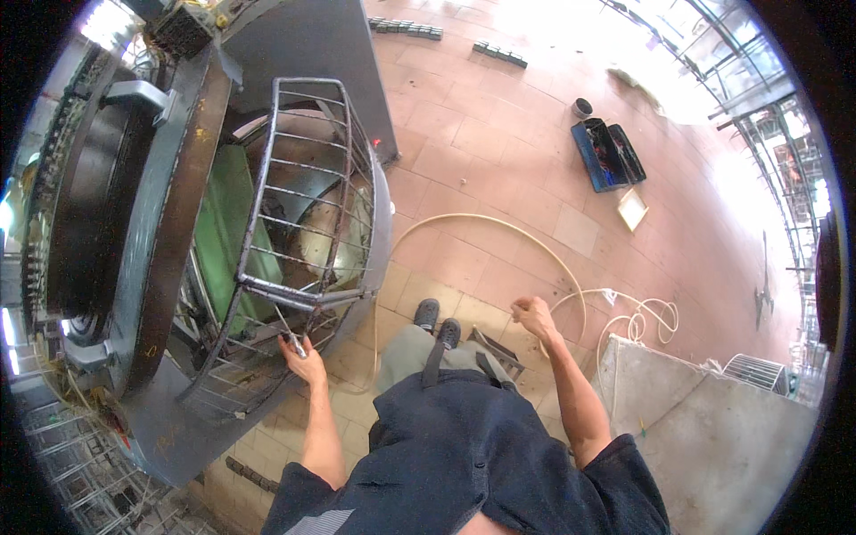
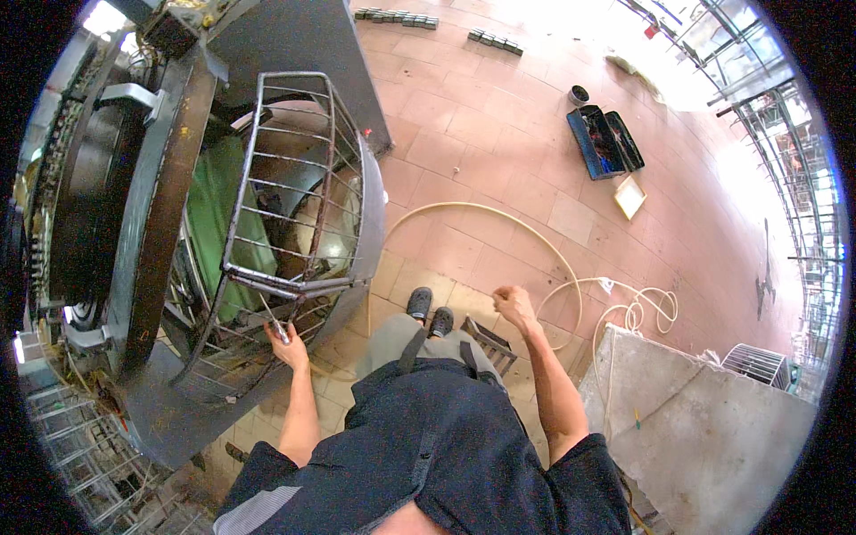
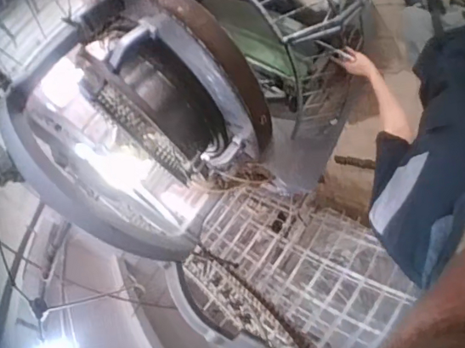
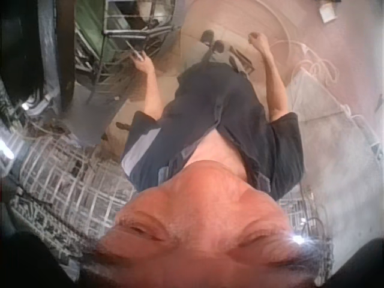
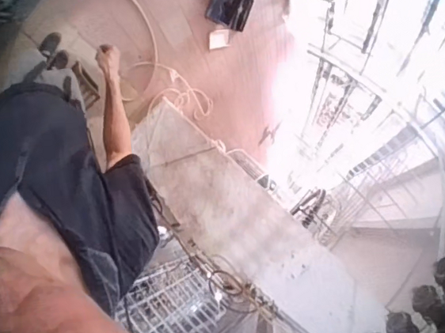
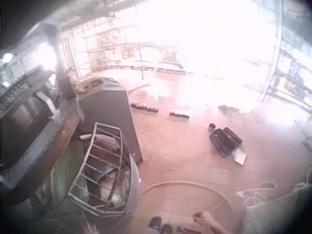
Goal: The person uses a spray nozzle to clean the interior of a large industrial machine, then retrieves a tray of metal rods and inserts them one by one into slots on the machine's rotating drum. The person handles the rods and tray by hand and uses the spray tool to clean the machine surface.
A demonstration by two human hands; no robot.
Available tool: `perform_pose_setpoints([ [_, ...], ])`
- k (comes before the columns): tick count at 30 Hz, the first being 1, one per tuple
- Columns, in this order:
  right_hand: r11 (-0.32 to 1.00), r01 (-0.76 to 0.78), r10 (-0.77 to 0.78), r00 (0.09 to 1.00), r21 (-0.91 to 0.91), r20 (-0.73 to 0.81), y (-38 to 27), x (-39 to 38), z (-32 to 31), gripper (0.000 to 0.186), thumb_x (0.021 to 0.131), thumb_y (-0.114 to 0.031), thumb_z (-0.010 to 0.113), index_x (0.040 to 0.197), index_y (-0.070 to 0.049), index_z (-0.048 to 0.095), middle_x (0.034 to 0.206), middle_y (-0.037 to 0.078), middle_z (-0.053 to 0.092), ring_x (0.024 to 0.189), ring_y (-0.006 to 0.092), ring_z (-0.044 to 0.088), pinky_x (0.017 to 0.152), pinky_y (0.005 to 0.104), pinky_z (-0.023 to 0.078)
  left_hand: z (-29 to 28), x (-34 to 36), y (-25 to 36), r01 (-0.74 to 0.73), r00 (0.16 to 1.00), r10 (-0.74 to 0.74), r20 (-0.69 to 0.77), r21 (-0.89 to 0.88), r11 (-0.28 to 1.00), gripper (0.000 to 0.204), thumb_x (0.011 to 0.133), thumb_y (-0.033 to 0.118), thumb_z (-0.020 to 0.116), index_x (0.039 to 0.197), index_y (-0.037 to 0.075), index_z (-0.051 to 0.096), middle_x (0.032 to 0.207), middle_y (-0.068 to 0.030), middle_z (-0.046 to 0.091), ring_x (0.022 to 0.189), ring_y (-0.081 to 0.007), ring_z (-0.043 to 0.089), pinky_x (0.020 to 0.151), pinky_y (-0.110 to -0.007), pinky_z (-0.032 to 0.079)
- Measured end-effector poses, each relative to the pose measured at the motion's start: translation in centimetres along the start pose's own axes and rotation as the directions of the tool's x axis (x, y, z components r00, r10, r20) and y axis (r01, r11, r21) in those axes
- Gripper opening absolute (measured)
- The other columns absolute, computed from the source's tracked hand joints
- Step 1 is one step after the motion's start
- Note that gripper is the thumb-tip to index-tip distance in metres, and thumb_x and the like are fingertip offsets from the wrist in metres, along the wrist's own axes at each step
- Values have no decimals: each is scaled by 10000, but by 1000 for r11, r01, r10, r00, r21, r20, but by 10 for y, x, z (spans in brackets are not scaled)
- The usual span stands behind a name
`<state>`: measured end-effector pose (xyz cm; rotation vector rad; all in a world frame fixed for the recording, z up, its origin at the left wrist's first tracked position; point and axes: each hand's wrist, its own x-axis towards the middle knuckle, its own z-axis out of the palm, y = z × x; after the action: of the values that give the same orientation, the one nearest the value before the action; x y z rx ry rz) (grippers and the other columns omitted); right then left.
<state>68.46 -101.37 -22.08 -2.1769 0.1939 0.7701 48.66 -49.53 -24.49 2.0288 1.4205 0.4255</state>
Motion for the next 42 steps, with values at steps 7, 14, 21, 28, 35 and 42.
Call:
perform_pose_setpoints([
  [7,960,-232,236,972,157,-6,100,-8,-58,234,883,-190,651,918,30,725,722,95,708,647,157,699,603,298,556,-1,-12,-15,-14,984,37,-174,128,992,764,786,258,853,1404,-13,494,1257,-206,649,1088,-335,652,961,-413,497],
  [14,861,-370,387,922,348,22,162,33,-132,274,915,-181,638,1035,55,709,783,126,725,698,172,715,659,305,575,41,-57,13,-134,945,183,-272,188,973,649,765,373,846,1221,-28,616,1073,-202,686,952,-338,670,832,-433,534],
  [21,801,-368,462,881,472,-99,257,60,-271,273,914,-195,627,1023,37,722,774,128,730,711,192,727,685,331,572,253,-187,189,248,621,-245,745,110,963,520,815,237,784,1232,5,576,1005,-163,674,871,-290,671,762,-404,550],
  [28,702,-293,576,770,650,-275,388,45,-409,272,913,-206,627,1012,29,724,746,113,729,649,176,716,646,327,571,454,-275,419,91,299,-159,941,138,986,425,865,102,721,1242,37,535,937,-125,662,790,-242,672,691,-374,565],
  [35,327,-206,858,474,922,-198,523,11,-441,298,908,-232,610,735,-6,698,649,83,699,561,165,670,549,347,535,712,-427,629,-133,65,-33,997,41,990,454,965,260,671,1325,62,478,1102,-163,649,859,-286,685,762,-396,558],
  [42,-271,-241,930,185,932,318,543,-54,-426,154,836,-114,661,753,3,715,669,131,678,584,214,663,537,363,525,892,-660,766,-458,-55,-220,974,171,873,386,1003,218,612,1296,-12,511,967,-170,682,740,-260,677,652,-380,578],
])
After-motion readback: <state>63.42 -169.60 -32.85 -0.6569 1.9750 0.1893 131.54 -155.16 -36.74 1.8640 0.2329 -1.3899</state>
